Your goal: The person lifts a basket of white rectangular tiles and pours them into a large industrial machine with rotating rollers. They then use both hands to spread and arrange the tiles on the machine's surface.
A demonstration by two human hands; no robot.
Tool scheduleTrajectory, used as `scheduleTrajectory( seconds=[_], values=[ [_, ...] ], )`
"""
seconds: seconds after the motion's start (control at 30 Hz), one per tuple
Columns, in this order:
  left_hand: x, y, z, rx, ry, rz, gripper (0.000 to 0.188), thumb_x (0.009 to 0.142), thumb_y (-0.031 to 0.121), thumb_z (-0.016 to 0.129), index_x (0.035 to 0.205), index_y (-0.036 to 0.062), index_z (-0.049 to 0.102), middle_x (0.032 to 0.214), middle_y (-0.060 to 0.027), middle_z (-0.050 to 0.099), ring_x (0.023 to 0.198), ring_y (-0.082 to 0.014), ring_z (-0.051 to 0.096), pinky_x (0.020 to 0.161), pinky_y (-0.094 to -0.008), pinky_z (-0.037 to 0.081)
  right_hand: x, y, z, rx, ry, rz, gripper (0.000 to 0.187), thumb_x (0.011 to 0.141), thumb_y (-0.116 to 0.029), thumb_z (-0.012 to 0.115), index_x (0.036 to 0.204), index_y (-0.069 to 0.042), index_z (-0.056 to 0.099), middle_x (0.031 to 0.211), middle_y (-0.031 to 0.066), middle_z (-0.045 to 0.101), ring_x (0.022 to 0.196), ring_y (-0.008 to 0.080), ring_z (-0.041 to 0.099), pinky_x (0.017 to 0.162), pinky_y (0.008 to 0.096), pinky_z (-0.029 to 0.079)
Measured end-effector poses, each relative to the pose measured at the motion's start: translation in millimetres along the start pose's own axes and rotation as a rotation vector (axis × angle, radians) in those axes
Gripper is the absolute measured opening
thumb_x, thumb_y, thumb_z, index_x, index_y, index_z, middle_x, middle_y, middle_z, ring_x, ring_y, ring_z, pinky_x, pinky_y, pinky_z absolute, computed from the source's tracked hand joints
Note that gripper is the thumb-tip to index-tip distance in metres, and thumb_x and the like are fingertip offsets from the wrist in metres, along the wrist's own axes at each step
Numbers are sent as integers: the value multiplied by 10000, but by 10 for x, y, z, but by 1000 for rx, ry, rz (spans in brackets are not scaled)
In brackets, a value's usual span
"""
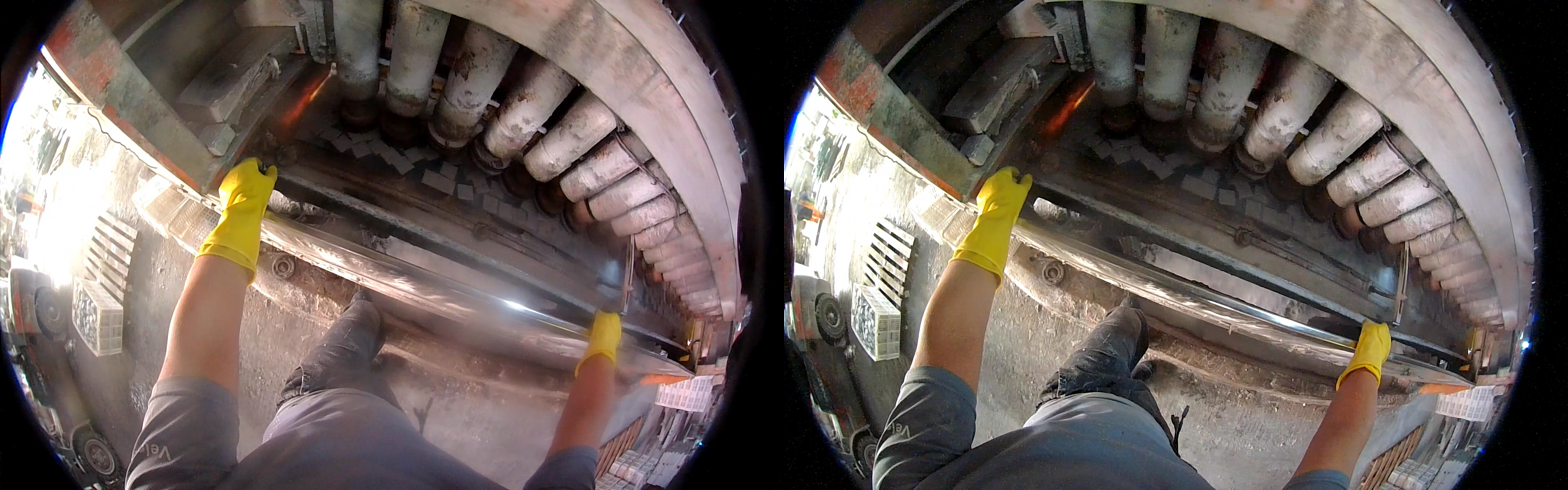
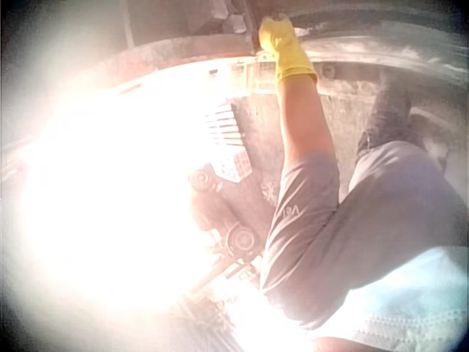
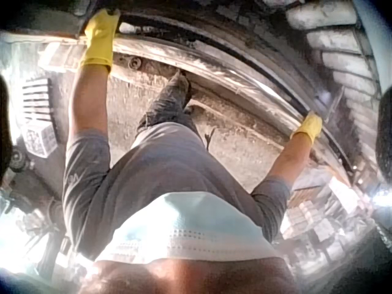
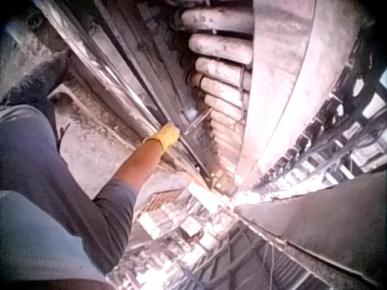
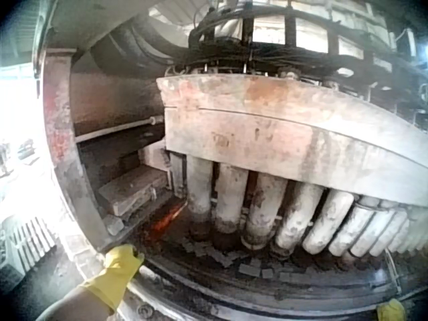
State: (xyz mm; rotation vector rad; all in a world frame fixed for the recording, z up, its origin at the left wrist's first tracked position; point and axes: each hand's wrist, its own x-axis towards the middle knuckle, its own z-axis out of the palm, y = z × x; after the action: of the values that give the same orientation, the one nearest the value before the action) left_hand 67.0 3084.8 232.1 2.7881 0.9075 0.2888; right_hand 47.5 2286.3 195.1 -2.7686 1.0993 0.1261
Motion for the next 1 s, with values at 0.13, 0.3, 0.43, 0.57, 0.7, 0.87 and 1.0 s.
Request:
scheduleTrajectory(
  seconds=[0.13, 0.3, 0.43, 0.57, 0.7, 0.87, 1.0],
  values=[
    [81, 153, -66, 28, -13, -12, 429, 868, 475, 653, 1046, 92, 726, 1059, -188, 723, 1035, -388, 671, 885, -484, 522, 287, 130, 211, -108, 93, -152, 350, 931, -307, 534, 1032, -29, 721, 1051, 226, 697, 997, 445, 644, 837, 511, 509],
    [229, 338, -28, 28, -104, -64, 476, 889, 487, 638, 1157, 100, 705, 1165, -189, 704, 1121, -386, 648, 943, -469, 504, 1084, 564, 391, -410, 186, -345, 348, 927, -301, 560, 1040, -11, 714, 1047, 227, 700, 987, 444, 654, 823, 505, 520],
    [380, 472, -36, 53, -85, -79, 483, 893, 487, 631, 1170, 99, 705, 1177, -188, 702, 1131, -381, 647, 958, -470, 501, 974, 129, 330, -261, 114, -208, 356, 930, -311, 559, 1061, -16, 709, 1072, 227, 694, 1007, 443, 649, 837, 506, 517],
    [492, 559, 24, 37, -66, -60, 490, 891, 487, 637, 1185, 101, 706, 1180, -186, 704, 1130, -378, 651, 960, -465, 504, 976, -71, 191, -202, 88, -134, 365, 932, -322, 559, 1083, -22, 704, 1096, 227, 689, 1027, 442, 645, 852, 507, 514],
    [590, 652, 35, 23, -94, -67, 486, 889, 484, 648, 1184, 103, 709, 1175, -186, 706, 1128, -375, 654, 958, -461, 505, 1067, -177, 141, -203, 76, -110, 375, 935, -332, 558, 1104, -28, 699, 1121, 227, 684, 1047, 441, 640, 866, 508, 511],
    [675, 736, 36, 28, -101, -76, 472, 889, 483, 651, 1167, 107, 713, 1163, -187, 709, 1120, -379, 656, 952, -461, 506, 1158, -229, 135, -217, 72, -109, 389, 938, -345, 557, 1130, -35, 693, 1152, 226, 677, 1072, 440, 634, 884, 509, 507],
    [680, 722, 36, 5, -102, -55, 475, 888, 489, 646, 1159, 104, 712, 1161, -190, 707, 1115, -386, 654, 945, -465, 508, 1177, -177, 155, -251, 71, -124, 400, 941, -355, 557, 1151, -41, 688, 1177, 226, 672, 1092, 439, 630, 898, 510, 504]
  ],
)
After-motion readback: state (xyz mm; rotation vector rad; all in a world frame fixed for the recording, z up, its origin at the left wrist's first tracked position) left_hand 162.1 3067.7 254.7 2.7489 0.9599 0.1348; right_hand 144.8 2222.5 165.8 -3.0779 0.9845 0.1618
